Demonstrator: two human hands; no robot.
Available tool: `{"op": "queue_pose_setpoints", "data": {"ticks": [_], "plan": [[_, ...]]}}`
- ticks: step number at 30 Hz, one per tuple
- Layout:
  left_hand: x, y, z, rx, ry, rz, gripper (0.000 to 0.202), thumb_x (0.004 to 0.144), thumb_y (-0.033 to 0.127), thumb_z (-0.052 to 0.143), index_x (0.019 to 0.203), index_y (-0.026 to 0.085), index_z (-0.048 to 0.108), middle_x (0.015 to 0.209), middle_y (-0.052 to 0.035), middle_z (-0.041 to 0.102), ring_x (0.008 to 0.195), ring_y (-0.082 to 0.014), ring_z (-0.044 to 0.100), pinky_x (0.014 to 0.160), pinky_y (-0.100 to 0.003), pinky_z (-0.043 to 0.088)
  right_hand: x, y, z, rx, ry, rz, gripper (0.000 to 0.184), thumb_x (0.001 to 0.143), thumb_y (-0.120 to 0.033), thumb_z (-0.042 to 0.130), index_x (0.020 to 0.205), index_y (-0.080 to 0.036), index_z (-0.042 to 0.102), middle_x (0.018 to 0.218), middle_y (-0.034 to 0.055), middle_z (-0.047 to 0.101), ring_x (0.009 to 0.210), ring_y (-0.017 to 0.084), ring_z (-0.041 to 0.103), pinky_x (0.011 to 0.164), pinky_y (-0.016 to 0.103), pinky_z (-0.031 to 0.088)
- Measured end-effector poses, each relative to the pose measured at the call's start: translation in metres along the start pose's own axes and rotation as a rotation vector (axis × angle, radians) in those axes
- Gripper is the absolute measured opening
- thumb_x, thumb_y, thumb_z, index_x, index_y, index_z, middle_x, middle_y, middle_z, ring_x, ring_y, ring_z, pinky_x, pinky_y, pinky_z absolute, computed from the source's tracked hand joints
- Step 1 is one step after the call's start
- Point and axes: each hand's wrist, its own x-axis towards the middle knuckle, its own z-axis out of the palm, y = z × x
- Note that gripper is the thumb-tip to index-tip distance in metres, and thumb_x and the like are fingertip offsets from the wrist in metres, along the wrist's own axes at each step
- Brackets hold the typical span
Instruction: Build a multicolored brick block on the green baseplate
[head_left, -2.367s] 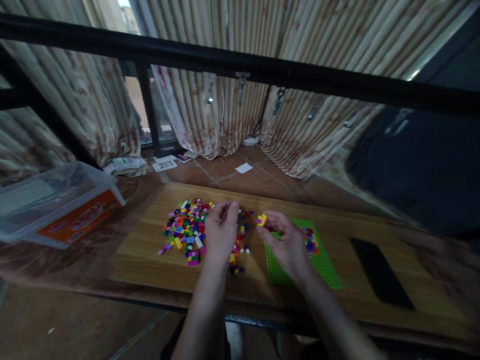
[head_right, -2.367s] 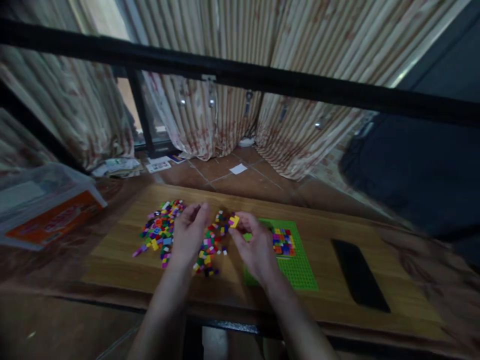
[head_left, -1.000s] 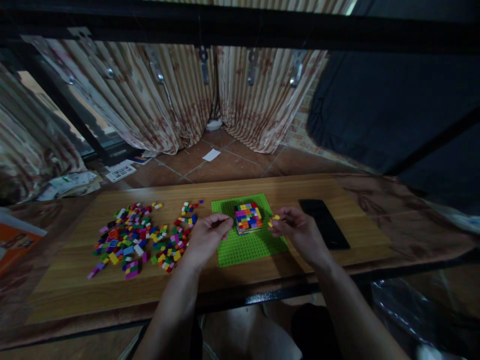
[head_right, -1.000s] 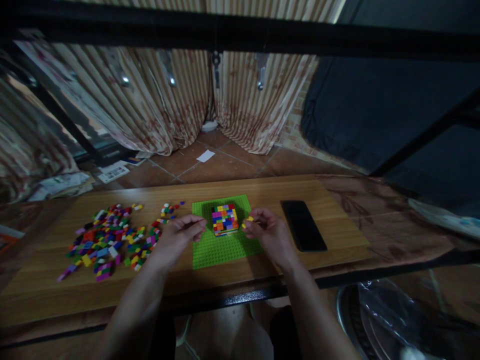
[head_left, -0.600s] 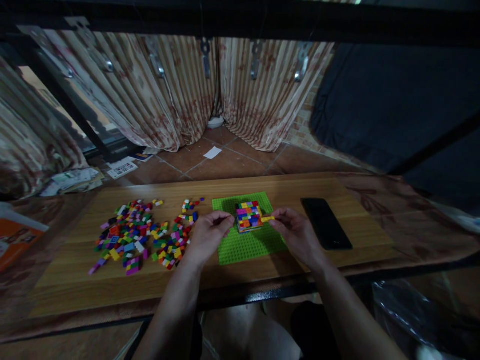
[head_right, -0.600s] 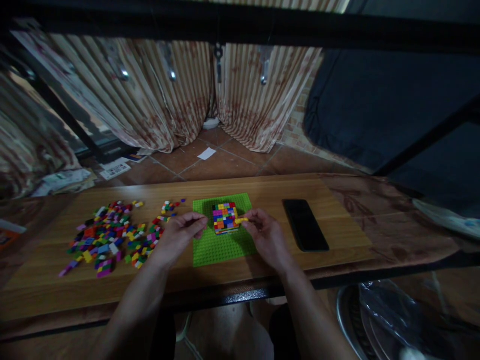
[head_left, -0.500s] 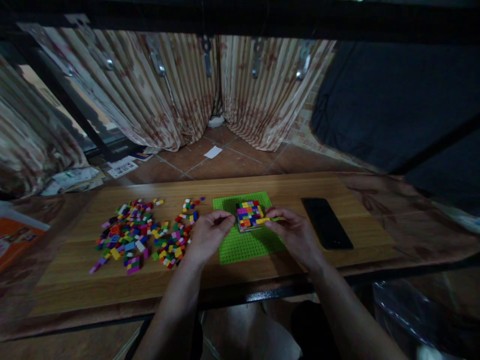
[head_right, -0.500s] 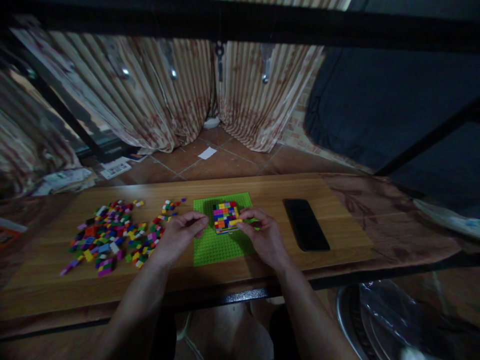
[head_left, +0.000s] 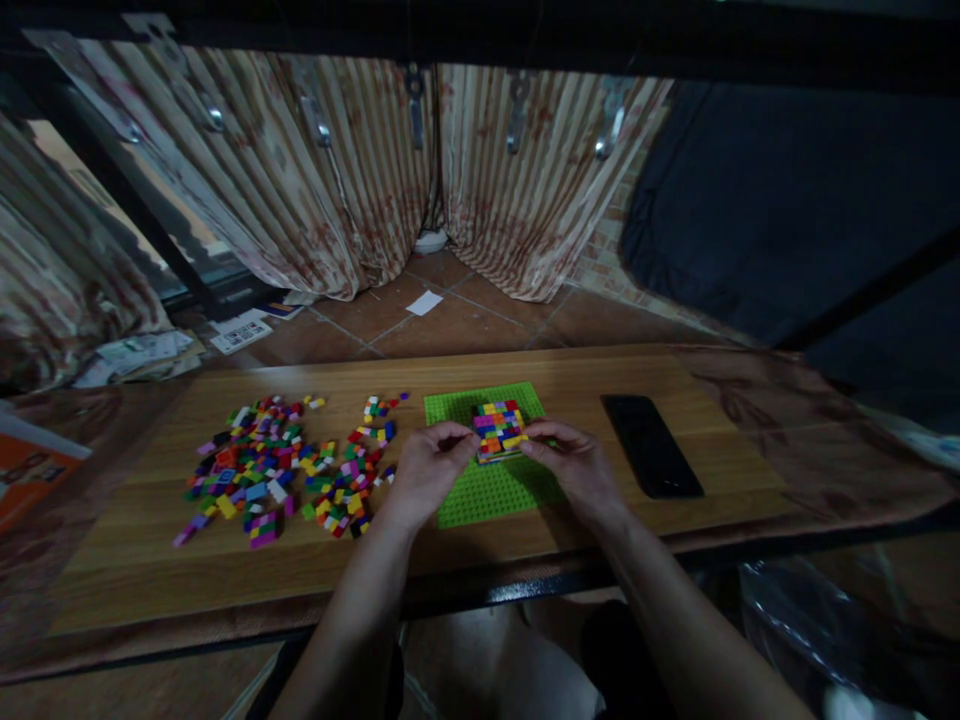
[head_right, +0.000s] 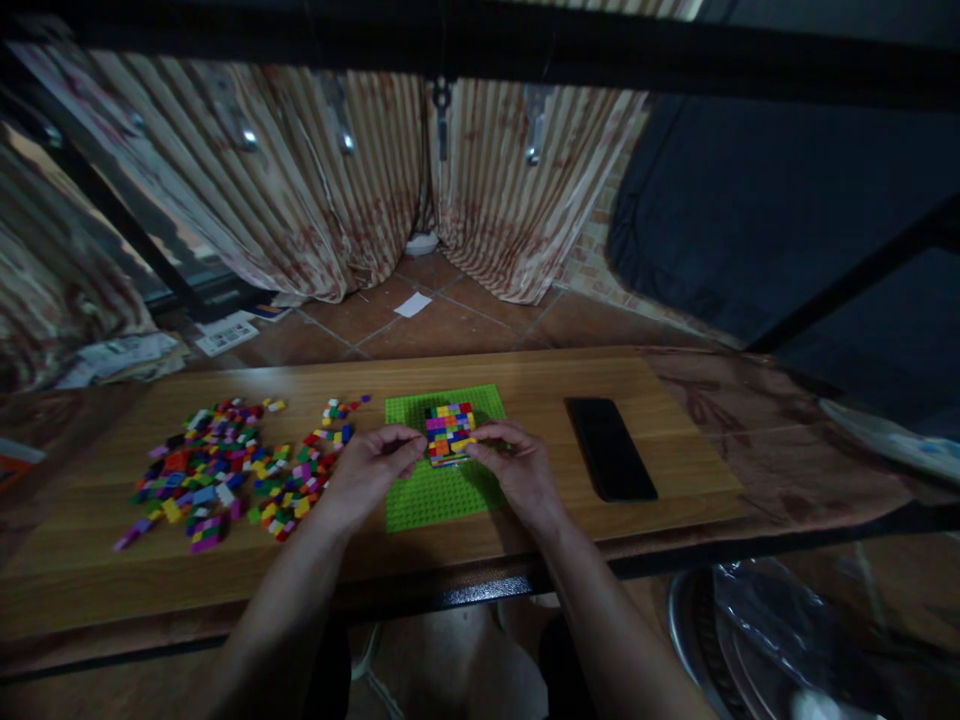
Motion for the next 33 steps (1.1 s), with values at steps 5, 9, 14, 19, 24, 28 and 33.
{"op": "queue_pose_setpoints", "data": {"ticks": [5,9,14,19,24,28,33], "plan": [[-0.001,0.001,0.000,-0.016,0.007,0.007,0.024,0.075,0.038,0.065,0.077,0.015,0.070,0.057,0.0021,0.055,0.052,-0.0098,0.045,0.050,-0.022,0.032,-0.001,0.003,0.001,-0.026,0.006,-0.010,0.014,0.061,-0.032,0.082,0.073,-0.027,0.076,0.085,0.0004,0.070,0.084,0.019,0.062,0.081,0.035,0.048],[-0.002,0.005,0.000,0.028,0.035,0.044,0.022,0.075,0.036,0.065,0.073,0.015,0.071,0.055,0.0025,0.055,0.052,-0.0099,0.044,0.050,-0.022,0.031,0.000,0.004,-0.001,-0.107,-0.002,-0.071,0.012,0.064,-0.032,0.080,0.075,-0.027,0.076,0.088,0.0013,0.070,0.087,0.020,0.062,0.082,0.035,0.048],[-0.005,0.010,0.003,0.099,0.097,0.126,0.018,0.078,0.032,0.062,0.074,0.016,0.070,0.062,0.0015,0.060,0.057,-0.0109,0.049,0.055,-0.022,0.036,0.000,0.001,0.000,-0.107,-0.008,-0.053,0.010,0.064,-0.031,0.080,0.072,-0.027,0.076,0.084,0.0009,0.071,0.082,0.019,0.063,0.077,0.033,0.048],[-0.011,0.011,0.013,0.150,0.016,0.304,0.018,0.084,0.033,0.059,0.083,0.019,0.071,0.072,0.0001,0.066,0.066,-0.0127,0.056,0.064,-0.023,0.041,0.001,0.001,0.001,-0.068,-0.007,-0.014,0.011,0.062,-0.029,0.080,0.071,-0.027,0.076,0.079,-0.0003,0.071,0.076,0.018,0.062,0.075,0.033,0.048],[-0.014,0.012,0.023,0.330,-0.017,0.412,0.016,0.085,0.028,0.058,0.082,0.021,0.072,0.076,-0.0023,0.067,0.067,-0.0144,0.058,0.068,-0.025,0.041,0.004,0.003,-0.001,-0.097,-0.010,-0.014,0.011,0.060,-0.030,0.081,0.070,-0.026,0.076,0.078,0.0002,0.072,0.079,0.019,0.063,0.077,0.034,0.048],[-0.016,0.018,0.029,0.470,0.016,0.407,0.017,0.086,0.025,0.056,0.082,0.021,0.071,0.078,-0.0043,0.067,0.068,-0.0158,0.058,0.067,-0.026,0.040,0.004,0.002,0.001,-0.063,-0.012,0.021,0.013,0.060,-0.032,0.082,0.070,-0.026,0.076,0.076,0.0009,0.072,0.074,0.019,0.063,0.075,0.035,0.049],[-0.017,0.024,0.036,0.546,0.081,0.372,0.017,0.084,0.020,0.055,0.072,0.020,0.067,0.069,-0.0038,0.062,0.061,-0.0156,0.053,0.063,-0.027,0.037,0.003,0.001,0.004,-0.028,0.000,0.069,0.015,0.058,-0.031,0.082,0.070,-0.025,0.076,0.072,0.0008,0.072,0.068,0.018,0.063,0.071,0.034,0.050]]}}
